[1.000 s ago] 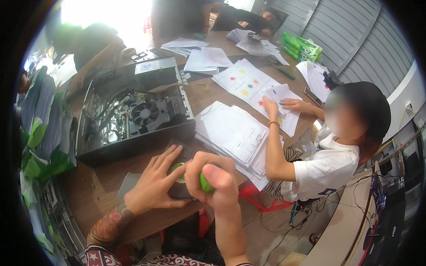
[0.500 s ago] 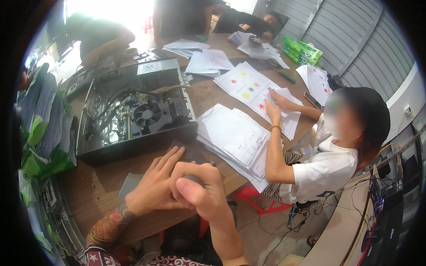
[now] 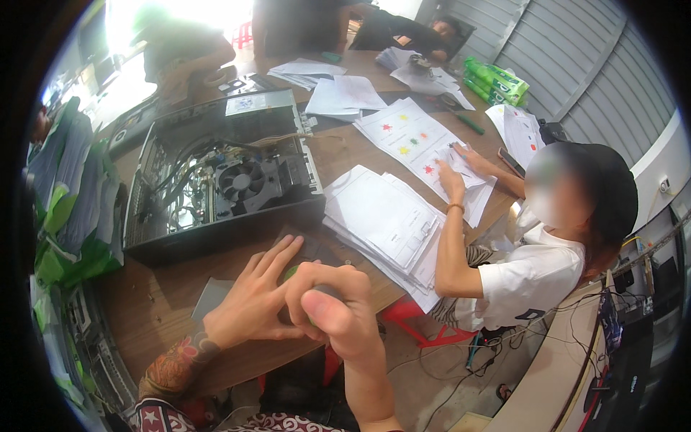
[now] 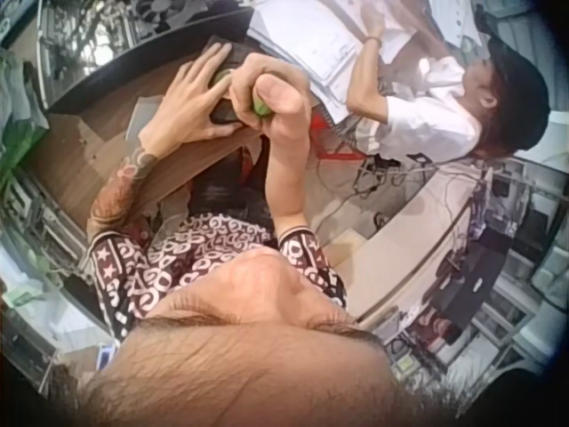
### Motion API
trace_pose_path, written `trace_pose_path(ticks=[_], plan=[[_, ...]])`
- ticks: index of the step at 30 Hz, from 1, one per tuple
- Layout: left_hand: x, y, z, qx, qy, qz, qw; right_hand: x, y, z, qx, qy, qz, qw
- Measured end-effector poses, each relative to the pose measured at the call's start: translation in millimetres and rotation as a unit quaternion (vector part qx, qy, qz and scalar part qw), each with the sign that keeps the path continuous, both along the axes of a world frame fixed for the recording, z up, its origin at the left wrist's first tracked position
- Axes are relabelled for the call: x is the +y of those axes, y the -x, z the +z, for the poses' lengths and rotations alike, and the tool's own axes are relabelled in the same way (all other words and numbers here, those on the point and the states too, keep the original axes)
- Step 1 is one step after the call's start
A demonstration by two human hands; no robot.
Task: The person disassembles a computer fan by unfastening screws around the fan casing using a screwdriver.
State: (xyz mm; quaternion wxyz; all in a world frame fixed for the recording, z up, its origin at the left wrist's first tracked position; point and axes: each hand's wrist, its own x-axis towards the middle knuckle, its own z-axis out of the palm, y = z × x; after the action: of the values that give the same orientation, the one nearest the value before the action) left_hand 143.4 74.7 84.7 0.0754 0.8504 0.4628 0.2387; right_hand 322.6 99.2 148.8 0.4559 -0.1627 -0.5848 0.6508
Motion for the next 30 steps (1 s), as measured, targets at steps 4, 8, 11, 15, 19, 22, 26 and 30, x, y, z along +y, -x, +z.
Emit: trace_pose_path(ticks=[4, 8, 11, 15, 19, 22, 26, 30], plan=[[-2, 0, -1, 0.004, 0.009, 0.004, 1.000, 1, 0, -1, 0.005, -0.005, 0.003, 1.000], [-1, 2, 1, 0.007, -0.001, 0.008, 1.000, 2, -1, 1, 0.016, -0.001, 0.005, 1.000], [2, -1, -2, -0.004, 0.009, 0.004, 1.000, 1, -6, 2, 0.020, -0.008, -0.007, 1.000], [1, 2, -3, 0.000, 0.003, 0.002, 1.000, -1, -2, 3, 0.012, -0.011, -0.011, 1.000], [2, 7, 8, 0.001, 0.018, -0.014, 1.000, -3, -2, 4, 0.002, -0.010, -0.017, 1.000], [7, 19, 18, -0.010, 0.034, -0.046, 0.998, -3, -2, 2, 0.025, 0.006, -0.003, 1.000], [6, 20, 19, -0.029, 0.041, -0.052, 0.997, -5, 0, 0, 0.010, -0.025, -0.019, 0.999], [6, 19, 17, -0.036, 0.039, -0.047, 0.998, -20, 16, -4, 0.057, 0.014, -0.264, 0.963]])
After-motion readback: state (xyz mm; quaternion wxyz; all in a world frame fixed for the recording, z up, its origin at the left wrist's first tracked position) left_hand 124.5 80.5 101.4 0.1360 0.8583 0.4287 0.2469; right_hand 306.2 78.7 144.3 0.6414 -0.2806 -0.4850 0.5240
